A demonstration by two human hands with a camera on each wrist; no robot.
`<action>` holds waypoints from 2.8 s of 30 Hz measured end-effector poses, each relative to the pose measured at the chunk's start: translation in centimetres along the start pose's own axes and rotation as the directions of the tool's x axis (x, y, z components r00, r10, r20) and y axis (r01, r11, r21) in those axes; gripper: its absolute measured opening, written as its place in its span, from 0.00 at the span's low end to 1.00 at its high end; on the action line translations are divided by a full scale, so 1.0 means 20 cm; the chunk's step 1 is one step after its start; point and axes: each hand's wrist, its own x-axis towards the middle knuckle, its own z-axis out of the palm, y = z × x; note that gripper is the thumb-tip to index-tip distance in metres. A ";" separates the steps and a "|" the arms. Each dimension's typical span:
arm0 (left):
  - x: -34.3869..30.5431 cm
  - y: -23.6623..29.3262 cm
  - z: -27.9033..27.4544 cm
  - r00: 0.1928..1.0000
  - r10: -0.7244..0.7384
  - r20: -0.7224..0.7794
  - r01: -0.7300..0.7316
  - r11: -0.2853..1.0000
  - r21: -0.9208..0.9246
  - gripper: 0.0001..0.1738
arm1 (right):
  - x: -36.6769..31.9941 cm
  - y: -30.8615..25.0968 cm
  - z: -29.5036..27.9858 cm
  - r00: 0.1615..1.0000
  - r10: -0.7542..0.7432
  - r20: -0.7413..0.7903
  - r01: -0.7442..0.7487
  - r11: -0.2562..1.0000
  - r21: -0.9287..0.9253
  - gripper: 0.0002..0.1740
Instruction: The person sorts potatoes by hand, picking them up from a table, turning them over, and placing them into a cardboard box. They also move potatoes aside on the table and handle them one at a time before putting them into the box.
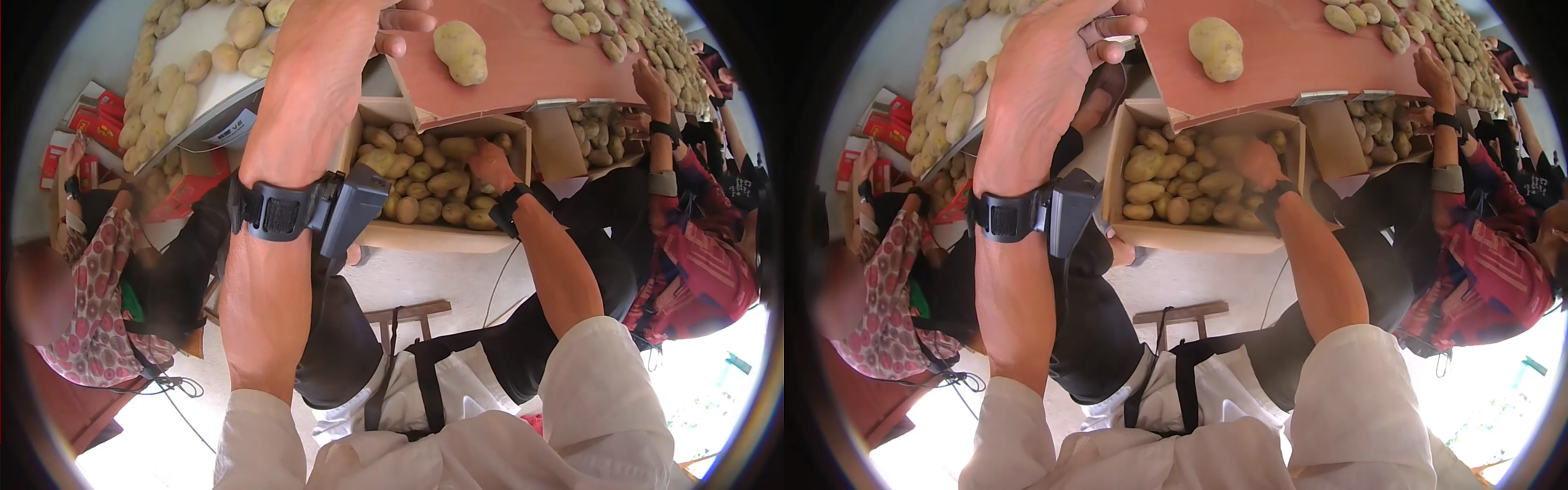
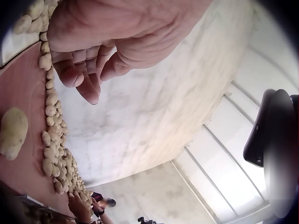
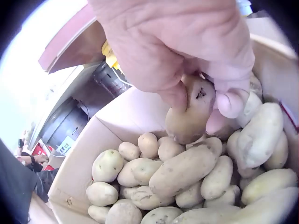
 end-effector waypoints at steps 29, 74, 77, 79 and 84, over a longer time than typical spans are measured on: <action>0.14 -0.06 -0.17 0.999 0.045 0.008 -0.044 0.994 -0.104 0.12 | -0.13 -0.06 -0.34 0.936 0.281 0.211 -0.338 0.886 0.318 0.26; 0.15 -0.09 -0.14 0.998 0.038 0.044 -0.033 0.995 -0.098 0.11 | -0.50 -0.68 -0.62 0.913 -0.202 0.353 0.299 0.922 -0.246 0.41; 0.15 -0.09 -0.12 0.998 0.039 0.051 -0.035 0.997 -0.073 0.10 | -0.57 -0.61 -0.48 0.869 -0.170 0.465 0.325 0.904 -0.277 0.42; 0.14 -0.09 -0.11 0.998 0.034 0.050 -0.032 0.998 -0.055 0.10 | -0.57 -0.59 -0.43 0.858 -0.150 0.492 0.324 0.901 -0.288 0.43; 0.13 -0.09 -0.10 0.999 0.039 0.037 -0.037 0.998 -0.041 0.11 | -0.55 -0.63 -0.38 0.899 -0.151 0.412 0.323 0.863 -0.389 0.39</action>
